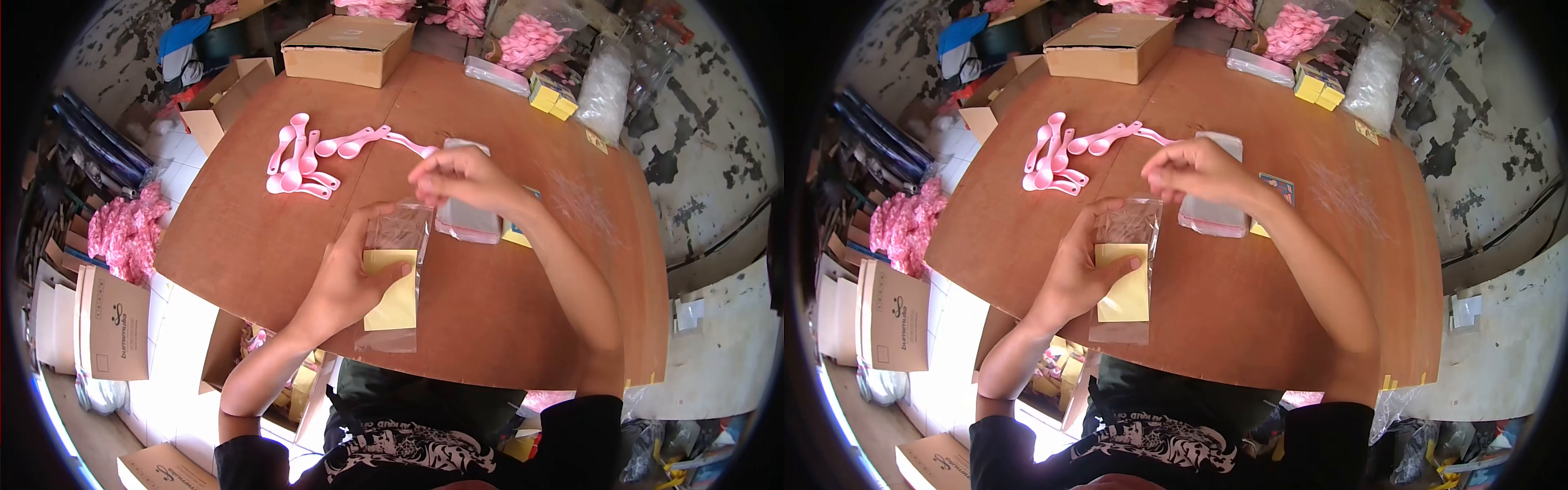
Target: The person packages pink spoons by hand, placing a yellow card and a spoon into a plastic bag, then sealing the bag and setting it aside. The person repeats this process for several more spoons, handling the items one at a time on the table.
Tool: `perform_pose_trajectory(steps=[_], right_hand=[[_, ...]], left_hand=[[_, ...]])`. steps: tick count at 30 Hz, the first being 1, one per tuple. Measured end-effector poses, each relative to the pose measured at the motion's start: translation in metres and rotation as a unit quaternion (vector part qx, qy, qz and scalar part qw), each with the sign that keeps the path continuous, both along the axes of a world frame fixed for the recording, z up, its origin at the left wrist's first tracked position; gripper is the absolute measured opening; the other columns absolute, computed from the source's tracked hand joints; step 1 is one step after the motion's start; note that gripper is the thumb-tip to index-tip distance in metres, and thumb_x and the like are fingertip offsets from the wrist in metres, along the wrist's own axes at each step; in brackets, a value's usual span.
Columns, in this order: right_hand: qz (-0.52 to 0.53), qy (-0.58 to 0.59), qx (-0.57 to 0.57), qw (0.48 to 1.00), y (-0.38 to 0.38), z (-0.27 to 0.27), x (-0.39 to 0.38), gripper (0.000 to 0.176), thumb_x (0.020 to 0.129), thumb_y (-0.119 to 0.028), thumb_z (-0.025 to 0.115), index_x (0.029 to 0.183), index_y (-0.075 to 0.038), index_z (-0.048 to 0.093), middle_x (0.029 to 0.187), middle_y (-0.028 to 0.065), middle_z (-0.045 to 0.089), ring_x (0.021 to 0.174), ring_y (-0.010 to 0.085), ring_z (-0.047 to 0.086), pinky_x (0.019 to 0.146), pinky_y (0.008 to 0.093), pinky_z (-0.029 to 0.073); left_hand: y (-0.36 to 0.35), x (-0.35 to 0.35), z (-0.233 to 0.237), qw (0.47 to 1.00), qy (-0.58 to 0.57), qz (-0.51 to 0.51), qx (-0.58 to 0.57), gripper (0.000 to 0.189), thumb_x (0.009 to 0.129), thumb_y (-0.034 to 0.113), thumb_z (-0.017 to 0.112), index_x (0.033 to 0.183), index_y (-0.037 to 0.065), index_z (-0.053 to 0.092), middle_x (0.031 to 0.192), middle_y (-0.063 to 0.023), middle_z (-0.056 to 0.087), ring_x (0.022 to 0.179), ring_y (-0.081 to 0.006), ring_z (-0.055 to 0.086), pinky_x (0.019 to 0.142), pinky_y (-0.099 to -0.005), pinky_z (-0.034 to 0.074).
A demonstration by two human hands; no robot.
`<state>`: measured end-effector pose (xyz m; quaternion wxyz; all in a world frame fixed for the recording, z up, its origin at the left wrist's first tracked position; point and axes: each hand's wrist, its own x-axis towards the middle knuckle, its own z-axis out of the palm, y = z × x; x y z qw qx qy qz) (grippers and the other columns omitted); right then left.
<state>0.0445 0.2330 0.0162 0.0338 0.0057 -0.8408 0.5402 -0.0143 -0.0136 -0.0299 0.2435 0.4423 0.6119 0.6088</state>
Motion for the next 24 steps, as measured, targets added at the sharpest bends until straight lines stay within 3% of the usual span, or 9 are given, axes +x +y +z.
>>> perform_pose_trajectory(steps=[2,4,8,11,14,16,20,22,24], right_hand=[[-0.024,0.068,0.094,0.993,0.027,-0.031,-0.047,0.019,0.095,-0.015,0.066,0.108,-0.001,0.068,0.089,0.0089,0.072,0.074,0.0165,0.069,0.069,0.0307,0.054],[-0.168,0.117,0.369,0.907,0.033,-0.045,-0.077,0.021,0.088,-0.012,0.069,0.106,-0.001,0.067,0.092,0.0156,0.072,0.082,0.0307,0.070,0.072,0.0430,0.055],[-0.188,0.069,0.429,0.881,0.021,-0.051,-0.099,0.020,0.083,-0.009,0.069,0.102,-0.002,0.067,0.094,0.0212,0.070,0.088,0.0399,0.068,0.079,0.0496,0.053],[-0.207,-0.007,0.502,0.839,0.016,-0.050,-0.101,0.035,0.086,-0.006,0.064,0.120,-0.001,0.062,0.097,0.0229,0.070,0.091,0.0367,0.069,0.080,0.0459,0.054],[-0.226,-0.015,0.445,0.866,0.022,-0.046,-0.086,0.035,0.085,-0.006,0.066,0.119,0.001,0.062,0.092,0.0219,0.071,0.090,0.0319,0.070,0.081,0.0427,0.054],[-0.235,0.067,0.239,0.940,0.023,-0.032,-0.068,0.012,0.082,-0.002,0.067,0.093,0.003,0.066,0.092,0.0196,0.071,0.085,0.0298,0.071,0.076,0.0417,0.055],[-0.236,0.131,-0.175,0.947,0.000,0.008,-0.002,0.025,0.088,-0.007,0.071,0.109,0.000,0.059,0.097,0.0087,0.066,0.090,0.0161,0.068,0.076,0.0313,0.057],[-0.222,0.149,-0.212,0.940,-0.019,0.019,0.030,0.033,0.088,-0.005,0.071,0.116,-0.001,0.054,0.098,0.0093,0.065,0.091,0.0163,0.067,0.077,0.0309,0.057],[-0.213,0.168,-0.246,0.930,-0.029,0.021,0.052,0.042,0.088,-0.004,0.071,0.123,-0.003,0.049,0.099,0.0099,0.064,0.092,0.0164,0.067,0.078,0.0305,0.057]], left_hand=[[-0.003,-0.002,0.005,1.000,-0.003,0.011,-0.008,0.071,0.084,-0.010,0.070,0.144,0.003,0.033,0.117,-0.0129,0.063,0.104,-0.0153,0.064,0.085,-0.0295,0.055],[-0.005,-0.002,0.006,1.000,-0.007,0.021,-0.018,0.074,0.084,-0.010,0.069,0.146,0.003,0.031,0.119,-0.0132,0.062,0.105,-0.0158,0.063,0.085,-0.0292,0.054],[-0.008,-0.005,0.004,1.000,0.018,0.016,-0.017,0.088,0.084,-0.011,0.069,0.154,0.006,0.019,0.128,-0.0148,0.058,0.108,-0.0160,0.062,0.087,-0.0289,0.052],[-0.004,-0.009,-0.007,0.997,0.071,0.014,-0.008,0.093,0.084,-0.012,0.069,0.156,0.007,0.013,0.133,-0.0156,0.054,0.110,-0.0164,0.060,0.090,-0.0290,0.051],[-0.001,-0.006,-0.007,0.997,0.076,0.008,-0.003,0.095,0.085,-0.012,0.068,0.157,0.007,0.009,0.136,-0.0163,0.052,0.112,-0.0169,0.059,0.092,-0.0292,0.050],[0.001,-0.002,-0.004,0.999,0.047,-0.005,-0.009,0.096,0.085,-0.012,0.067,0.158,0.007,0.008,0.137,-0.0167,0.051,0.112,-0.0172,0.059,0.093,-0.0293,0.050],[0.002,0.004,-0.001,0.999,0.035,-0.009,-0.008,0.097,0.086,-0.012,0.067,0.158,0.008,0.005,0.136,-0.0170,0.052,0.111,-0.0166,0.059,0.092,-0.0292,0.050],[0.006,0.009,0.000,0.999,0.046,-0.013,-0.003,0.097,0.086,-0.012,0.067,0.158,0.008,0.005,0.135,-0.0171,0.052,0.111,-0.0164,0.059,0.091,-0.0292,0.050],[0.011,0.017,0.003,0.999,-0.014,-0.044,-0.005,0.092,0.087,0.003,0.072,0.156,0.006,0.012,0.154,-0.0258,0.034,0.139,-0.0381,0.041,0.114,-0.0442,0.035]])
